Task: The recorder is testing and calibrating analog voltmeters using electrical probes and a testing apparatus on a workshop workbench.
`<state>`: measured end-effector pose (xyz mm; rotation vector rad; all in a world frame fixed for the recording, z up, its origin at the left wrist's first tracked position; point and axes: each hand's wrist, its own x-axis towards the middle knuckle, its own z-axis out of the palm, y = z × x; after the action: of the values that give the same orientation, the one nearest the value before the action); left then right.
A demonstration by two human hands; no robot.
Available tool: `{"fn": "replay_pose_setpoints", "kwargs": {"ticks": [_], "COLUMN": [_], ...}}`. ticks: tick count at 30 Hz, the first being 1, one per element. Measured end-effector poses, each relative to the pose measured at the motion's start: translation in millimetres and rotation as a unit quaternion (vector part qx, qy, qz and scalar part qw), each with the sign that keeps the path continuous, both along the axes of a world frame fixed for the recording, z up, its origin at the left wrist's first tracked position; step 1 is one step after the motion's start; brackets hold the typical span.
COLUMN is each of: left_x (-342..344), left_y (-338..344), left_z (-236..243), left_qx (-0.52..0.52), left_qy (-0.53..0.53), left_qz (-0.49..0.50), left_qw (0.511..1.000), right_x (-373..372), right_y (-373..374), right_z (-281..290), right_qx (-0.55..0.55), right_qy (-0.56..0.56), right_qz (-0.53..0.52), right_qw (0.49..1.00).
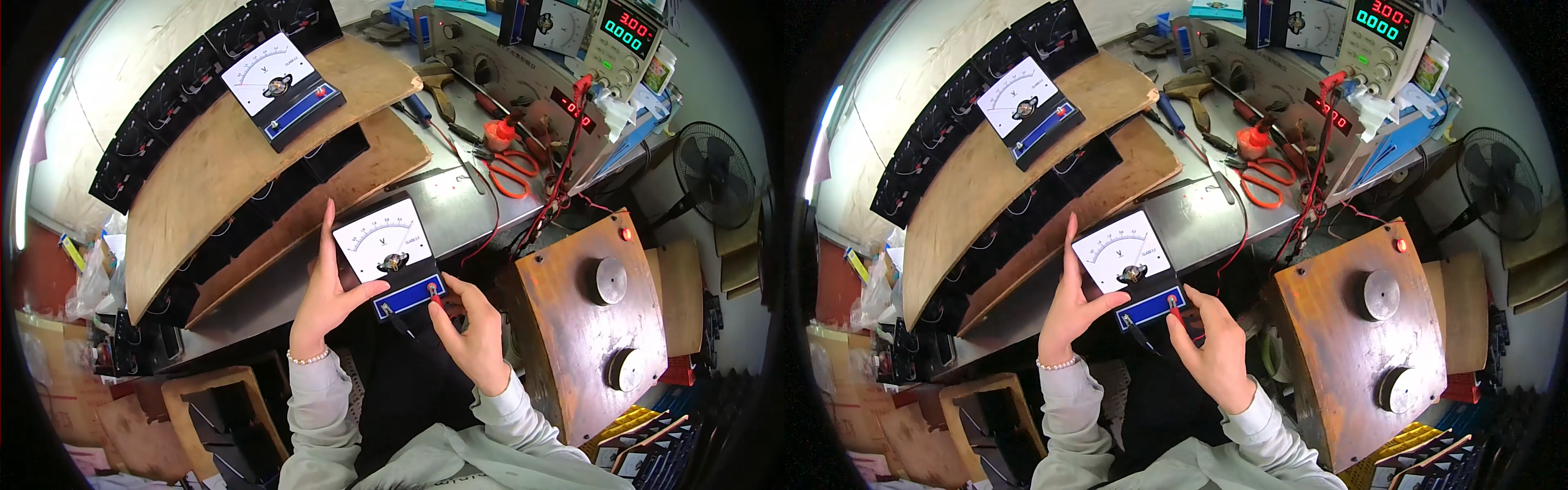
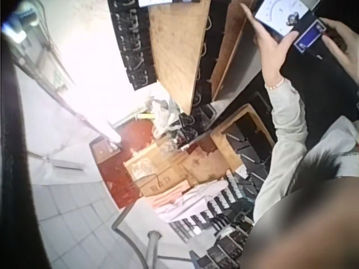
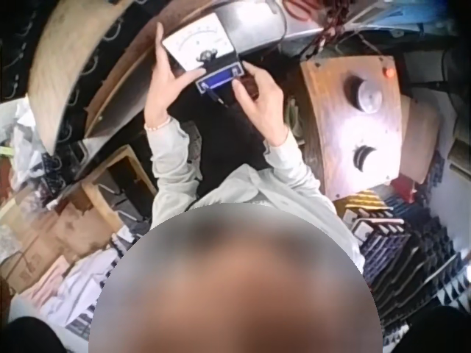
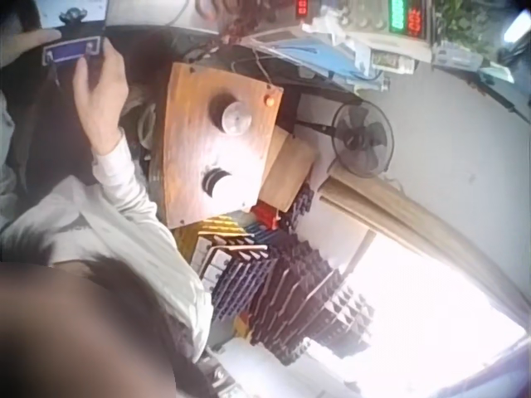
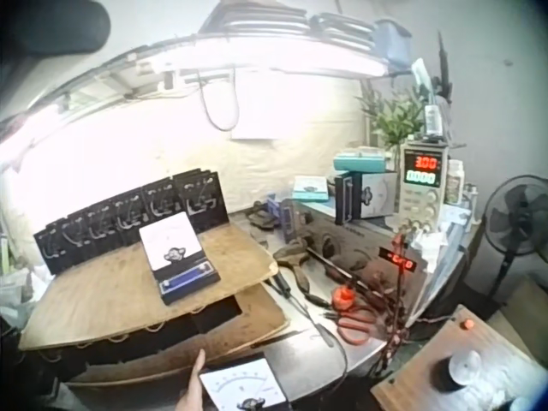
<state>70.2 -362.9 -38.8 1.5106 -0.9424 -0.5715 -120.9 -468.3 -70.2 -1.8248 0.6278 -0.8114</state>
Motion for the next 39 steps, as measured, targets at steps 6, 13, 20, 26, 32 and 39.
{"fn": "replay_pose_setpoints", "kwargs": {"ticks": [6,13,20,26,32,39], "left_x": [2.1,-1.8,-8.5,-10.2,-44.7,-57.5], "left_y": [1.7,1.5,0.7,2.7,3.5,-10.0], "left_z": [-3.2,-11.7,-3.7,-10.7,4.5,36.2], "left_qx": [0.001,-0.007,-0.017,-0.027,-0.087,0.014], "left_qy": [-0.041,-0.122,-0.090,-0.083,-0.175,-0.395], "left_qz": [0.007,0.025,0.037,0.040,0.083,0.032], "left_qw": [0.999,0.992,0.995,0.995,0.977,0.918], "right_x": [-1.5,-15.5,-1.8,8.7,-6.8,-18.0], "right_y": [3.4,6.9,-2.4,-18.6,-14.7,-20.2], "right_z": [4.7,-0.5,19.2,7.9,25.9,47.8], "right_qx": [-0.027,0.134,-0.083,0.068,0.355,0.354], "right_qy": [0.012,0.043,-0.017,0.048,-0.053,-0.069], "right_qz": [-0.031,-0.022,-0.032,0.000,0.088,0.058], "right_qw": [0.999,0.990,0.996,0.997,0.929,0.931]}}
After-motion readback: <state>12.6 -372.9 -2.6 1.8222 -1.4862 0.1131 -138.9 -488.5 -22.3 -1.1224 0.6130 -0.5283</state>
